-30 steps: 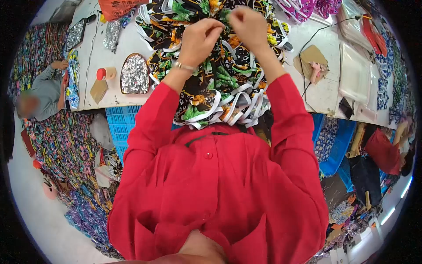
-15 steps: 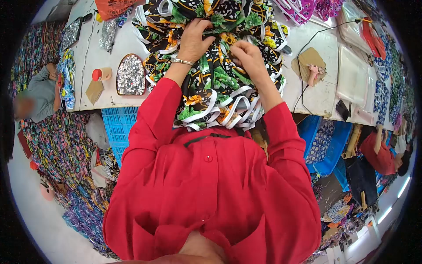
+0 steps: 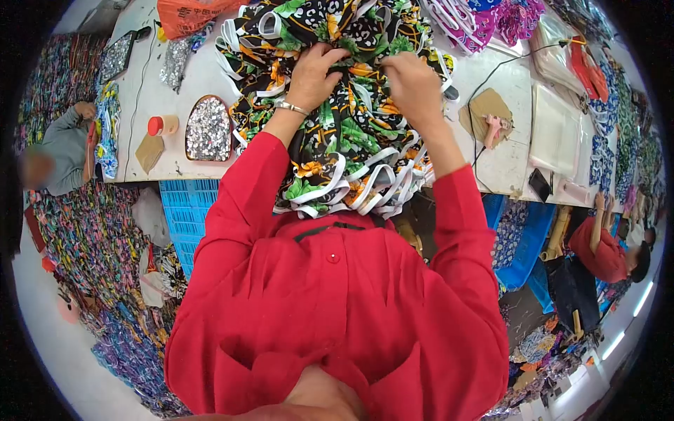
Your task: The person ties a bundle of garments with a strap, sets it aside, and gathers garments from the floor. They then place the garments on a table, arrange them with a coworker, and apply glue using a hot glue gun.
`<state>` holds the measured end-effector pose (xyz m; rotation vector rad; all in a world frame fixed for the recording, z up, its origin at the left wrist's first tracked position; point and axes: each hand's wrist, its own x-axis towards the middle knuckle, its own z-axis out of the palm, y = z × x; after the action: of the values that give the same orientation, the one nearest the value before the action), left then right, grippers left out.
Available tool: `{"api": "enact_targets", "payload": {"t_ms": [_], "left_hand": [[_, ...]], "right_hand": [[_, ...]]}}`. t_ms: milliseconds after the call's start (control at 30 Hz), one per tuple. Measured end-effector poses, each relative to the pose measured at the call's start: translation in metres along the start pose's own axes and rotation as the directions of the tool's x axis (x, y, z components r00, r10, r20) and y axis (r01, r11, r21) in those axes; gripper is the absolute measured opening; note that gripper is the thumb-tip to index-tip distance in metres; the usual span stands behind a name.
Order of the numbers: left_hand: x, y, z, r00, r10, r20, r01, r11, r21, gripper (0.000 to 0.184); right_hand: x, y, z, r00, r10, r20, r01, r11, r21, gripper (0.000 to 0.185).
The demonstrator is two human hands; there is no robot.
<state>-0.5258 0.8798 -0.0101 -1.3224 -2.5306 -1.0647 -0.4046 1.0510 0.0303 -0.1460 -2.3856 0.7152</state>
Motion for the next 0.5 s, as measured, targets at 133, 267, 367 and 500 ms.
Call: {"api": "enact_targets", "payload": {"t_ms": [133, 267, 367, 500], "left_hand": [[0.001, 0.007, -0.003, 0.996, -0.069, 0.058, 0.068, 0.997, 0.022, 0.049], [0.002, 0.001, -0.001, 0.992, -0.097, 0.075, 0.099, 0.995, -0.02, 0.052], [0.008, -0.002, -0.003, 0.993, -0.096, 0.067, 0.099, 0.994, -0.037, 0.053], [0.008, -0.002, -0.005, 0.991, -0.095, 0.089, 0.1, 0.993, -0.058, 0.054]], "right_hand": [[0.005, -0.007, 0.043, 0.936, 0.134, 0.326, -0.097, 0.987, -0.127, 0.015], [-0.001, -0.024, 0.055, 0.941, 0.197, 0.274, -0.159, 0.975, -0.154, 0.017], [0.005, -0.022, 0.066, 0.99, 0.095, 0.105, -0.08, 0.986, -0.145, 0.02], [0.009, 0.002, 0.078, 0.98, 0.019, 0.197, 0.01, 0.989, -0.149, 0.018]]}}
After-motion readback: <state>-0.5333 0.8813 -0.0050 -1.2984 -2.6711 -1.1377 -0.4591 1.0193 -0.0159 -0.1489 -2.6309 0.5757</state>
